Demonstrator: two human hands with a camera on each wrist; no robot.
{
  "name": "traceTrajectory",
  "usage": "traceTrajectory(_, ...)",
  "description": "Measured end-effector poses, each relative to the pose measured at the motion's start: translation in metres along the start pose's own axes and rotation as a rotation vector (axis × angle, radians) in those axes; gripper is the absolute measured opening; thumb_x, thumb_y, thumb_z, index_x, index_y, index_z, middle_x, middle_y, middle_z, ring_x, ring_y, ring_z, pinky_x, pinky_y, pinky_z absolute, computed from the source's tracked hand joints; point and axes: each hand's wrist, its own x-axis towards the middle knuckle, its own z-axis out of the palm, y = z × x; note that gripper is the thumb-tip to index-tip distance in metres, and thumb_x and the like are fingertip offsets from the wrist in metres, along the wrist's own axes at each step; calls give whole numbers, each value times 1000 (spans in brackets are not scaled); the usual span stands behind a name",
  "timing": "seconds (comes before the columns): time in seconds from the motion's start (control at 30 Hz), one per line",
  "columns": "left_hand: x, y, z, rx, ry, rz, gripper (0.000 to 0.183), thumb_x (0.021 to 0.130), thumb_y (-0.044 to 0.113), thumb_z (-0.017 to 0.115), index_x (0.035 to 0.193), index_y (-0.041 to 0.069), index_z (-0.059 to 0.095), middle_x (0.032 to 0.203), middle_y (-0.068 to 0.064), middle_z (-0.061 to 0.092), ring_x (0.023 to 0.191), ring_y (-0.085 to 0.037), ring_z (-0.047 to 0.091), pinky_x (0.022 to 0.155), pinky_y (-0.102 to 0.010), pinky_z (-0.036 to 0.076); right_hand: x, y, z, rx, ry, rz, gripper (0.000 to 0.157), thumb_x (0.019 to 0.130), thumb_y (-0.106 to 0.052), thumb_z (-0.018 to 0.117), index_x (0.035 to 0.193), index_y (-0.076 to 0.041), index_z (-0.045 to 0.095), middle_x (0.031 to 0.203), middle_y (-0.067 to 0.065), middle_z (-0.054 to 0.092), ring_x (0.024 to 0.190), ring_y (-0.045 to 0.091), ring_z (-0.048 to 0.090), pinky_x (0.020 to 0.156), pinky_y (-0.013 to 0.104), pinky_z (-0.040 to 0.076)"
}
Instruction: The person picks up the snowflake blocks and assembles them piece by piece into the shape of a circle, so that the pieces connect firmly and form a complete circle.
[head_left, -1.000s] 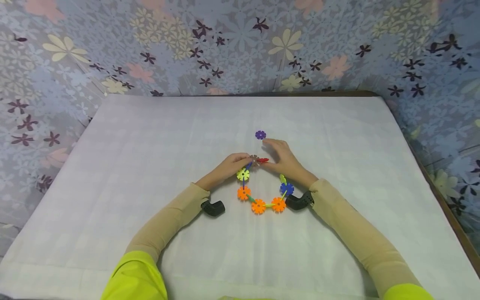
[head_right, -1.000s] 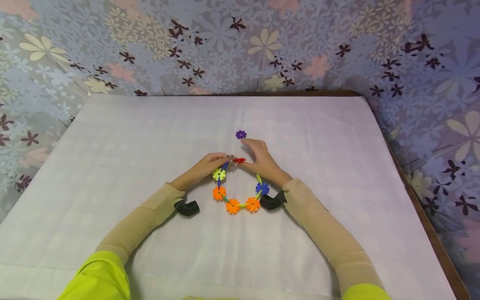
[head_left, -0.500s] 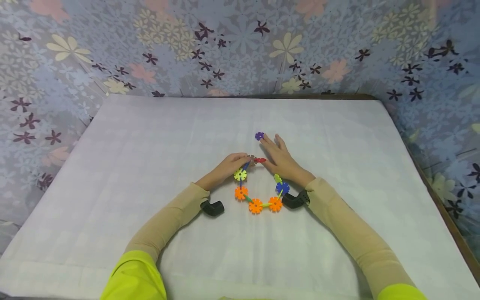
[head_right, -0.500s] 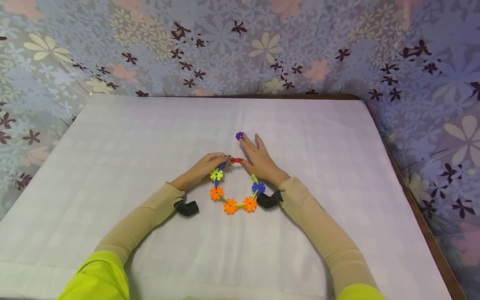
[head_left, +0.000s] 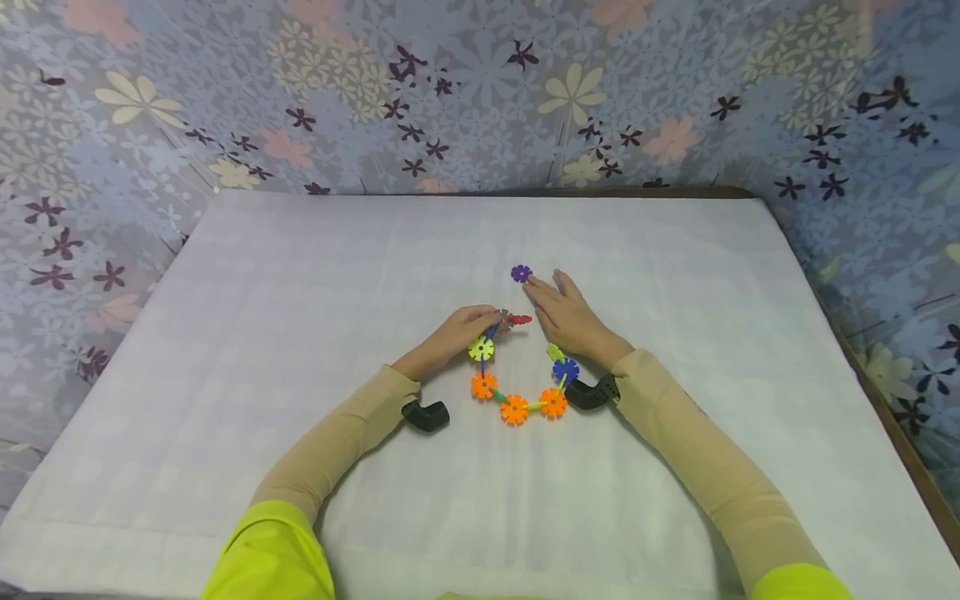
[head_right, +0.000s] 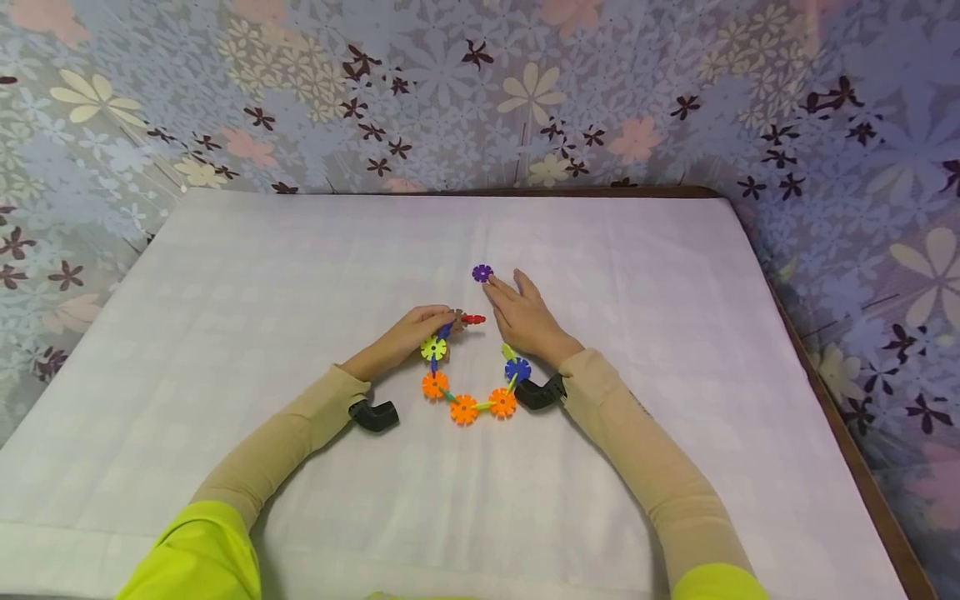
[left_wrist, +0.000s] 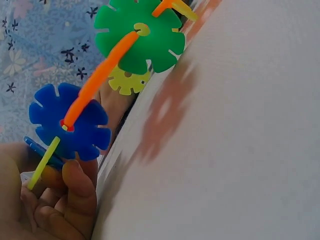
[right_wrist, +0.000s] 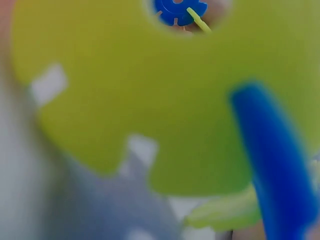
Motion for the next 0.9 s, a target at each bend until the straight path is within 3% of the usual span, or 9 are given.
traceTrajectory(0.2,-1,0,0,-18,9,20,29,95,23,43,83,1,57,77,-5,52,68,-14,43,66,-26,35,-3,1,-4,22,144,-23,31,89,-15,50,114,1,58,118,17,48,114,37,32,96,46,23)
traceTrajectory(0.27,-2,-1,-1,-30,18,35,29,95,21,42,84,-1,56,78,-6,52,68,-15,42,65,-26,35,-6,3,-6,96,169,-2,20,85,-15,57,97,-1,65,117,17,50,116,38,31,96,47,24)
traceTrajectory(0.4,-2,-2,-1,-52,69,41,27,96,20,41,86,-2,55,83,-7,53,69,-14,41,64,-25,33,-14,9,-9,292,172,41,7,80,-8,66,75,-5,62,115,16,56,117,38,33,97,48,22)
traceTrajectory(0.57,-1,-4,0,-80,150,36,28,95,22,43,94,-1,60,94,-7,57,78,-13,45,69,-24,36,-23,13,-13,429,182,102,13,76,-5,71,86,-5,62,99,12,62,98,29,43,86,44,31)
traceTrajectory(0.7,-1,-4,0,-89,147,53,27,94,21,45,90,-2,59,92,-8,58,81,-14,45,71,-25,36,-26,13,-17,563,253,196,19,77,-4,69,93,-1,59,85,10,59,76,21,48,68,31,40)
traceTrajectory(0.8,-1,-4,0,-88,122,69,24,93,18,47,84,-2,57,86,-6,58,76,-14,45,68,-25,35,-27,13,-20,755,285,257,16,80,-3,66,93,2,58,80,11,58,65,17,53,58,24,44)
traceTrajectory(0.9,-2,-3,-1,-79,108,72,23,92,18,49,86,-1,60,71,-4,52,66,-13,41,62,-24,34,-26,10,-23,949,245,283,19,83,-4,63,96,6,56,83,13,60,65,17,59,60,25,48)
